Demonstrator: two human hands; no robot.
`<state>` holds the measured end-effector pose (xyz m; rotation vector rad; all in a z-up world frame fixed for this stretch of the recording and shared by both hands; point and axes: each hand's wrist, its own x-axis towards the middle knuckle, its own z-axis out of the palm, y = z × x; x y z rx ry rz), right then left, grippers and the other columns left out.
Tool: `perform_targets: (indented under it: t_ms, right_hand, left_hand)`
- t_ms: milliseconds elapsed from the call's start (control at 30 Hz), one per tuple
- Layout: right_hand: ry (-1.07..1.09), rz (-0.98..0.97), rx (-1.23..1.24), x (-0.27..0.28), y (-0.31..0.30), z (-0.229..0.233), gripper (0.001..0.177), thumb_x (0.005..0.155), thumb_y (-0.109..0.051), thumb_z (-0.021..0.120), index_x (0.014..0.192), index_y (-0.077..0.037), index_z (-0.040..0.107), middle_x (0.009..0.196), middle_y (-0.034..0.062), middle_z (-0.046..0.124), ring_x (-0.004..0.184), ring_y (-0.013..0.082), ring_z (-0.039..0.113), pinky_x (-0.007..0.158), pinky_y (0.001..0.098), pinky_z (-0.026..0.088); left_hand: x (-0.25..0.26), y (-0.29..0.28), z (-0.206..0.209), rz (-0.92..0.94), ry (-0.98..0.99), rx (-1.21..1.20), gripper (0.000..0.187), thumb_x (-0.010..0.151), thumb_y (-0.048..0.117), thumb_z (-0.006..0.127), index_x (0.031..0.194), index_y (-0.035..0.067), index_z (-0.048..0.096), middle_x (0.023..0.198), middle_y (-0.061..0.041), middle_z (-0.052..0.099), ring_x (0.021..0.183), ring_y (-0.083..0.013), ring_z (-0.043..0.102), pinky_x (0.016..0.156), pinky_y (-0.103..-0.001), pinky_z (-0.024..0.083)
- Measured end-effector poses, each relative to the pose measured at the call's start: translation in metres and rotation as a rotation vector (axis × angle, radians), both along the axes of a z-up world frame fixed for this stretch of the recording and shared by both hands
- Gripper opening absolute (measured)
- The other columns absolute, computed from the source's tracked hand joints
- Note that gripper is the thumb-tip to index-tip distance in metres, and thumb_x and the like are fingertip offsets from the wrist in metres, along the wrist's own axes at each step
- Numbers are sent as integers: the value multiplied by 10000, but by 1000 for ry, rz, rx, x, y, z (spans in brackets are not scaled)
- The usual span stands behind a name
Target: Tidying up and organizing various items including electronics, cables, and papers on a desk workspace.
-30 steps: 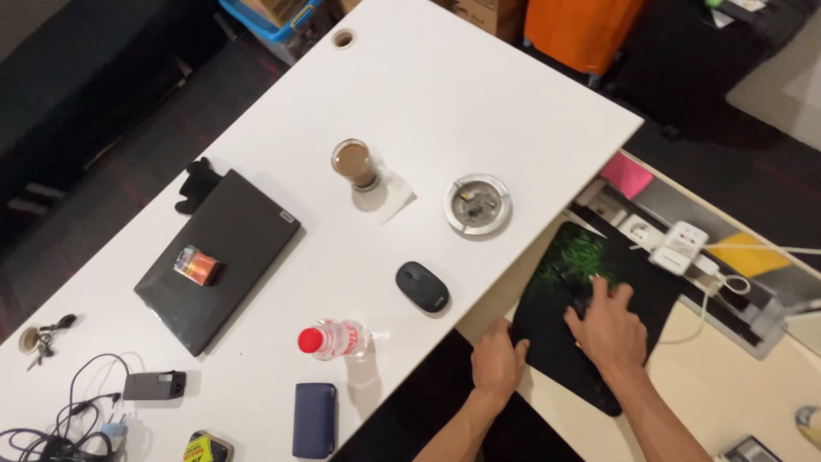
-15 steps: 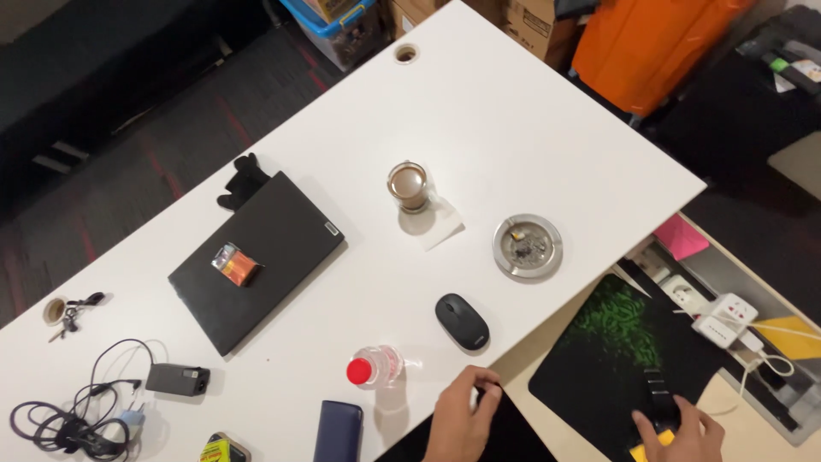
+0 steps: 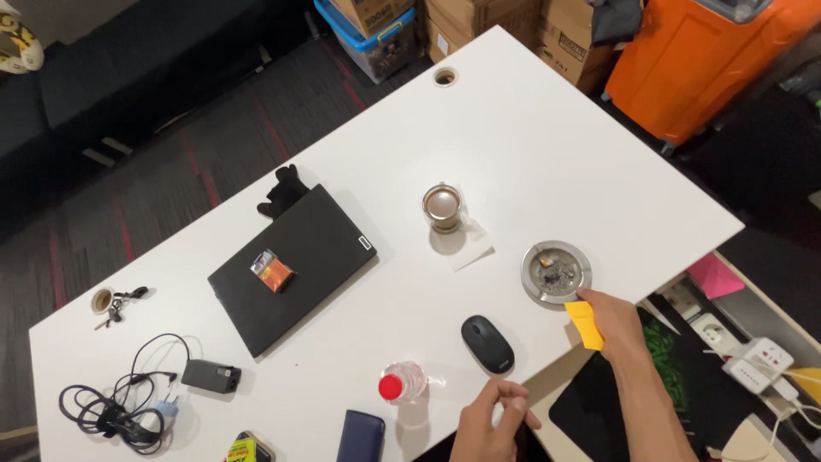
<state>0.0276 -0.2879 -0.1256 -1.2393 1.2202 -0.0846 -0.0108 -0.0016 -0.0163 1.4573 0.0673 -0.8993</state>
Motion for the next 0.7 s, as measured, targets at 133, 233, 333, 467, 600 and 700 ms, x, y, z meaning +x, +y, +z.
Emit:
perform_targets:
  t_ms: [133, 233, 333, 467, 600, 700]
  right_hand:
    - [-42, 25, 56, 8, -19, -7, 286, 943, -187, 691, 1020, 84, 737, 897, 144, 743, 678, 201, 651, 584, 347, 506]
    - [-85, 56, 40, 14, -46, -10, 277, 947, -169, 669, 1026, 86, 740, 895, 144, 757, 682, 194, 660, 592, 333, 517]
    - [-41, 58, 22, 18, -81, -8, 299, 961, -178, 664, 1035, 100, 745, 890, 146, 747, 680, 210, 654, 588, 345, 507]
    - [18, 21, -28, 21, -133, -6, 278, 955, -184, 684, 1053, 72, 730, 910, 142, 755, 697, 214, 685, 586, 331, 518]
    - [100, 36, -98, 23, -177, -2, 296, 956, -227, 723, 1067, 47, 737, 922, 143, 727, 661, 226, 652, 529, 358, 500]
    - [150, 65, -185, 24, -193, 9, 319, 967, -251, 732, 1076, 49, 746, 931, 138, 732, 666, 211, 654, 523, 353, 485]
  left_hand:
    - [11, 4, -25, 5, -334, -139, 149, 1055, 126, 577, 1143, 19, 634, 815, -70, 754, 613, -48, 567, 545, -226, 442]
    - [38, -8, 17, 69, -271, -90, 142, 1012, 114, 567, 1106, 31, 632, 796, -71, 754, 563, -62, 530, 504, -239, 403]
    - [55, -25, 41, 126, -23, 69, 161, 966, 145, 576, 1061, 46, 661, 772, -53, 758, 401, -65, 446, 368, -240, 325]
    - [55, -41, 24, 164, -29, 114, 184, 976, 164, 568, 1056, 37, 675, 788, -58, 750, 470, -73, 507, 404, -252, 367]
    - [9, -21, -75, 131, -433, 42, 151, 1045, 95, 570, 1085, -1, 680, 807, -98, 776, 797, -93, 713, 774, -251, 533]
    - [-33, 17, -182, 47, -246, 141, 121, 1017, 111, 581, 1047, 35, 670, 743, -45, 770, 764, -105, 745, 805, -262, 578]
